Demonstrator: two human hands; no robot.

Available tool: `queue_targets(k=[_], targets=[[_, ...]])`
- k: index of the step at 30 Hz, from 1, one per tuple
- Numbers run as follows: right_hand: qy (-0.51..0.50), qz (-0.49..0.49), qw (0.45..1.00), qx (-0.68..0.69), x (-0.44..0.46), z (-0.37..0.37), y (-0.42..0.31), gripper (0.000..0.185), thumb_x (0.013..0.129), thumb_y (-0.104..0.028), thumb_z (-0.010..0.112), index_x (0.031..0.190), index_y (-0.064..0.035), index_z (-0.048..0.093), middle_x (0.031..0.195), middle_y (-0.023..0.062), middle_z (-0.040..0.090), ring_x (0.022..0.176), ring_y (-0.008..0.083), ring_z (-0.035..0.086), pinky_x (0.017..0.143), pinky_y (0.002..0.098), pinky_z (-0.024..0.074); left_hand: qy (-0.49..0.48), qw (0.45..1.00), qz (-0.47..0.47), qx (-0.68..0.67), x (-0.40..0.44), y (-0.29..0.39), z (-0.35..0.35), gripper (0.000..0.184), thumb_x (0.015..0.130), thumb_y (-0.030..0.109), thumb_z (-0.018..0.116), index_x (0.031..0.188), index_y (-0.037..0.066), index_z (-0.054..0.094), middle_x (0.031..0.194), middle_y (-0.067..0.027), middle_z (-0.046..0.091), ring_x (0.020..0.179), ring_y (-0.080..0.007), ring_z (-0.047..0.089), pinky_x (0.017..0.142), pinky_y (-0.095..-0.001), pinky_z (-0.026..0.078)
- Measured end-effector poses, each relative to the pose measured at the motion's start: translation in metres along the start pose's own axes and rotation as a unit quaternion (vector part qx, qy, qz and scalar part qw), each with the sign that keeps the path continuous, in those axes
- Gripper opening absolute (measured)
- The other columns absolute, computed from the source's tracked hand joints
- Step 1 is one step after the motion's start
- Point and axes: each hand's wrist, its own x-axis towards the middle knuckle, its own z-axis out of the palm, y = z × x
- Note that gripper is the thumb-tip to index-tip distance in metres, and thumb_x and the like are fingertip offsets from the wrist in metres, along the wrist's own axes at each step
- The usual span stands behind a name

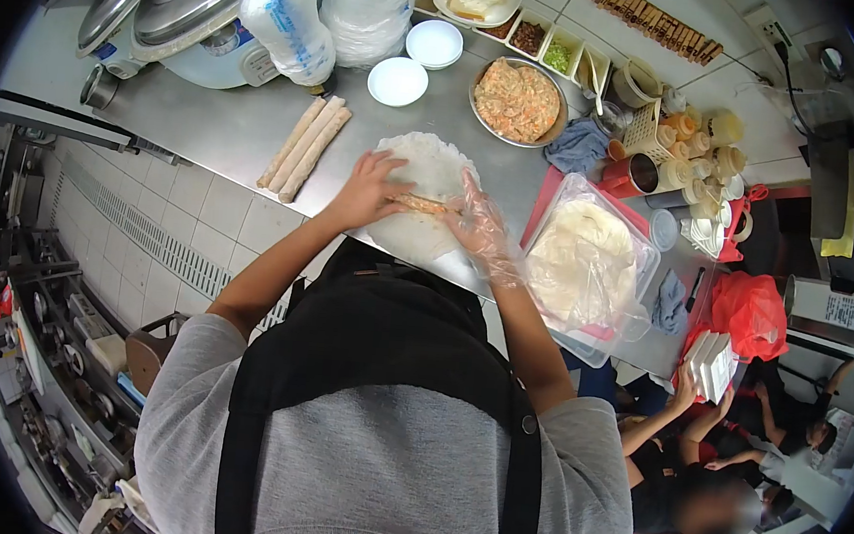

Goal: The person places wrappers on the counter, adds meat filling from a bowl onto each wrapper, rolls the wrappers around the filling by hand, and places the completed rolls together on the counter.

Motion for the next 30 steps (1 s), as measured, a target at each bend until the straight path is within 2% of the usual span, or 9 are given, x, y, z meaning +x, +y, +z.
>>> queue_targets(k=[2, 5, 8, 10, 11, 13, 16, 23, 30], targets=[[-0.003, 0.062, 0.994, 0.09, 0.001, 0.011, -0.001, 0.086, 0.075, -0.015, 0.077, 0.151, -0.0129, 0.035, 0.107, 0.0158, 0.068, 0.106, 0.0326, 0.062, 0.09, 0.0438, 0.0493, 0.014, 1.0, 0.015, -0.007, 0.008, 0.015, 0.019, 0.041, 0.079, 0.035, 0.073, 0.118, 0.023, 0.07, 0.139, -0.0074, 0.049, 0.138, -0.0341, 0.034, 0.115, -0.059, 0.021], [0.027, -0.003, 0.995, 0.101, 0.002, 0.026, 0.014, 0.082, 0.075, -0.013, 0.078, 0.148, -0.012, 0.04, 0.094, 0.0112, 0.07, 0.091, 0.0298, 0.065, 0.084, 0.0424, 0.0504, 0.027, 0.999, 0.044, 0.006, 0.015, 0.017, 0.049, 0.032, 0.082, 0.036, 0.068, 0.113, 0.027, 0.073, 0.139, -0.0055, 0.049, 0.137, -0.0322, 0.035, 0.115, -0.0582, 0.021], [-0.025, -0.012, 0.997, -0.067, 0.005, 0.017, 0.003, 0.084, 0.075, -0.014, 0.077, 0.149, -0.0094, 0.037, 0.096, 0.0122, 0.07, 0.083, 0.03, 0.065, 0.083, 0.0425, 0.0504, 0.014, 0.995, 0.08, 0.058, 0.019, 0.01, 0.057, 0.044, 0.081, 0.04, 0.069, 0.123, 0.028, 0.067, 0.14, -0.0063, 0.048, 0.136, -0.0312, 0.036, 0.115, -0.0578, 0.022], [-0.001, 0.054, 0.997, -0.054, 0.009, 0.009, -0.021, 0.088, 0.076, -0.014, 0.076, 0.151, -0.0084, 0.031, 0.097, 0.0137, 0.07, 0.084, 0.0327, 0.064, 0.082, 0.0436, 0.0504, -0.002, 0.999, 0.037, -0.009, 0.02, 0.018, 0.039, 0.07, 0.075, 0.044, 0.075, 0.138, 0.023, 0.054, 0.143, -0.0066, 0.047, 0.136, -0.0328, 0.037, 0.115, -0.0578, 0.023], [-0.001, 0.057, 0.997, -0.054, 0.009, 0.011, -0.019, 0.088, 0.076, -0.014, 0.076, 0.151, -0.0084, 0.031, 0.097, 0.0137, 0.07, 0.084, 0.0327, 0.064, 0.082, 0.0436, 0.0504, -0.004, 0.999, 0.038, -0.01, 0.02, 0.018, 0.033, 0.07, 0.075, 0.044, 0.075, 0.138, 0.023, 0.054, 0.143, -0.0066, 0.047, 0.136, -0.0328, 0.037, 0.115, -0.0578, 0.023], [0.029, -0.128, 0.989, -0.072, 0.013, 0.019, -0.008, 0.093, 0.076, -0.019, 0.075, 0.153, -0.0072, 0.024, 0.101, 0.0162, 0.069, 0.089, 0.0356, 0.065, 0.085, 0.0454, 0.0502, -0.037, 0.999, 0.009, -0.027, 0.019, 0.012, 0.026, 0.101, 0.064, 0.053, 0.08, 0.149, 0.017, 0.038, 0.144, -0.0076, 0.046, 0.136, -0.0321, 0.037, 0.114, -0.0597, 0.023], [-0.088, -0.037, 0.979, -0.177, 0.012, 0.03, 0.006, 0.093, 0.074, -0.02, 0.077, 0.151, -0.0047, 0.028, 0.108, 0.0154, 0.069, 0.105, 0.0344, 0.061, 0.092, 0.0438, 0.0486, -0.116, 0.993, -0.011, 0.014, 0.018, 0.005, 0.027, 0.116, 0.056, 0.059, 0.082, 0.15, 0.012, 0.033, 0.144, -0.0079, 0.046, 0.136, -0.0304, 0.037, 0.113, -0.0617, 0.023], [-0.101, 0.029, 0.987, -0.119, -0.004, 0.016, 0.025, 0.09, 0.079, -0.02, 0.075, 0.154, -0.0109, 0.024, 0.121, 0.0127, 0.066, 0.116, 0.0356, 0.056, 0.097, 0.0436, 0.0462, -0.109, 0.994, -0.004, 0.024, 0.019, 0.006, 0.03, 0.108, 0.058, 0.061, 0.08, 0.147, 0.014, 0.041, 0.141, -0.0078, 0.047, 0.134, -0.0285, 0.039, 0.111, -0.065, 0.023], [-0.083, 0.012, 0.986, -0.142, -0.009, 0.003, 0.029, 0.089, 0.081, -0.02, 0.073, 0.154, -0.0117, 0.023, 0.13, 0.0156, 0.06, 0.116, 0.0376, 0.055, 0.1, 0.0456, 0.0444, -0.041, 0.995, 0.064, 0.057, 0.026, 0.006, 0.055, 0.062, 0.079, 0.057, 0.064, 0.135, 0.031, 0.058, 0.141, -0.0068, 0.047, 0.136, -0.0305, 0.036, 0.113, -0.0631, 0.02]])
